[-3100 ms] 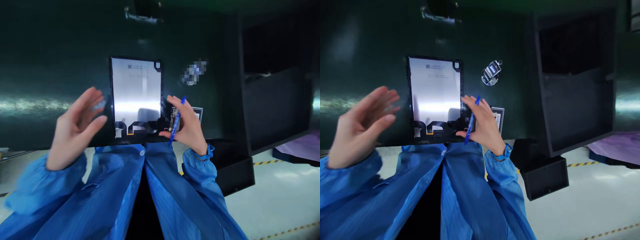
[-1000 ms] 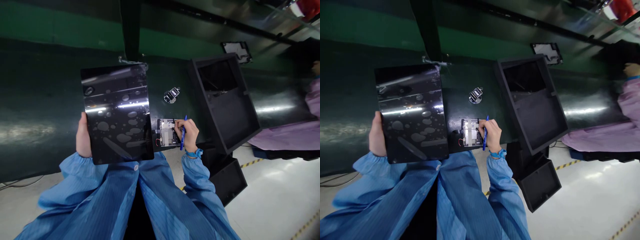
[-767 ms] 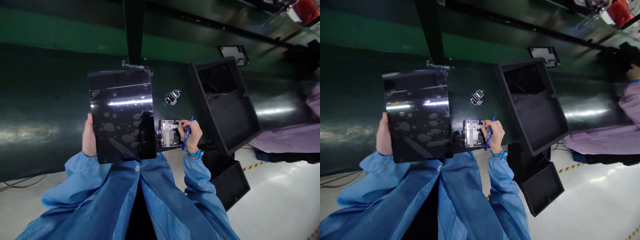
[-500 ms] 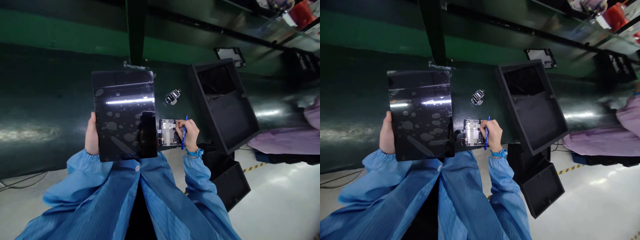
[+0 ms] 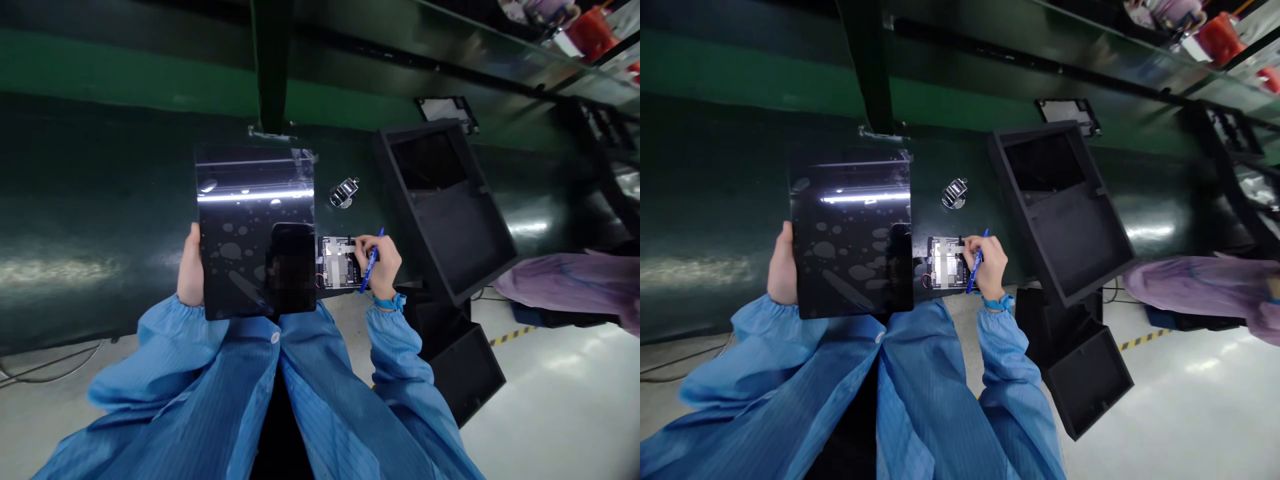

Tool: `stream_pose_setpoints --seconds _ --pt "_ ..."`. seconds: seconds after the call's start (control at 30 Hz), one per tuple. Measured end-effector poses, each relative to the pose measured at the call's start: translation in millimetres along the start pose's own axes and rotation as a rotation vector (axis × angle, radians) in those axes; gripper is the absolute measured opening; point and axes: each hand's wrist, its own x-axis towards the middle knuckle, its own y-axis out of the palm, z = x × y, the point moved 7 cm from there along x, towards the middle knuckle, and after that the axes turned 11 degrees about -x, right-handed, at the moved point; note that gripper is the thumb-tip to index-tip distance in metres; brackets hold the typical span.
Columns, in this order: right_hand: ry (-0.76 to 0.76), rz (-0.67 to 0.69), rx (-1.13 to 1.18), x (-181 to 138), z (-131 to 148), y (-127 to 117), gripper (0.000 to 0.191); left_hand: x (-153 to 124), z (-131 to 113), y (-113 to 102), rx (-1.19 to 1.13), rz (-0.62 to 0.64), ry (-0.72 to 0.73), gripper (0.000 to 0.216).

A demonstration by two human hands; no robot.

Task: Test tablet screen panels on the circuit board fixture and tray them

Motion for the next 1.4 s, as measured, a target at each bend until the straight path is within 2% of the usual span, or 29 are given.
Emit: stream_pose_setpoints --seconds 0.07,0.13,0.17,0.2,0.33,0.4,0.57,0.67,0.77,0.9,1.0,1.07,1.2,1.23,1.3,1.4 --pt "0.122 -0.122 0.07 0 1 -12 0.022 -2 5 3 -0.025 0.028 -0.055 0.051" --pt "0.226 -0.158 0.216 1 12 -18 0.016 -5 9 6 -0.031 0.066 -0.089 0.055" --pt "0.251 -0.117 0.308 3 22 -16 0.012 -6 10 7 -0.025 0.081 -0.091 0.054" --pt "0.254 -0.048 0.401 5 36 -13 0.018 -6 11 8 -0.014 0.094 -0.089 0.053" --pt "0.137 0.29 0.641 12 96 9 0.078 -3 12 8 0.057 0.108 -0.046 0.045" --pt "0.099 0.354 0.689 12 112 18 0.086 -1 13 6 0.092 0.111 -0.036 0.046" --pt "0.147 0.315 0.695 10 118 30 0.072 1 10 0 0.138 0.108 0.032 0.042" --pt "0.193 0.293 0.612 9 117 30 0.089 1 8 -5 0.141 0.062 0.081 0.041" --pt "0.204 0.296 0.648 10 119 30 0.103 1 9 -8 0.149 0.057 0.078 0.042" --pt "0.182 0.307 0.701 9 121 26 0.086 3 7 -16 0.184 0.016 0.08 0.042" --pt "0.191 0.312 0.655 7 118 25 0.08 4 7 -19 0.224 0.015 0.048 0.045" --pt "0.189 0.269 0.627 12 112 22 0.076 5 6 -17 0.229 0.035 0.051 0.045" --pt "0.241 0.008 0.485 47 84 2 0.034 3 8 -13 0.191 0.052 0.033 0.043" --pt "0.241 -0.029 0.424 59 79 -3 0.03 1 10 -12 0.175 0.07 0.009 0.045" --pt "0.175 -0.018 0.301 84 76 -8 0.03 -4 16 -7 0.156 0.142 -0.082 0.054" --pt "-0.002 0.082 0.085 111 86 -8 0.028 -16 23 0 0.157 0.247 -0.237 0.064"
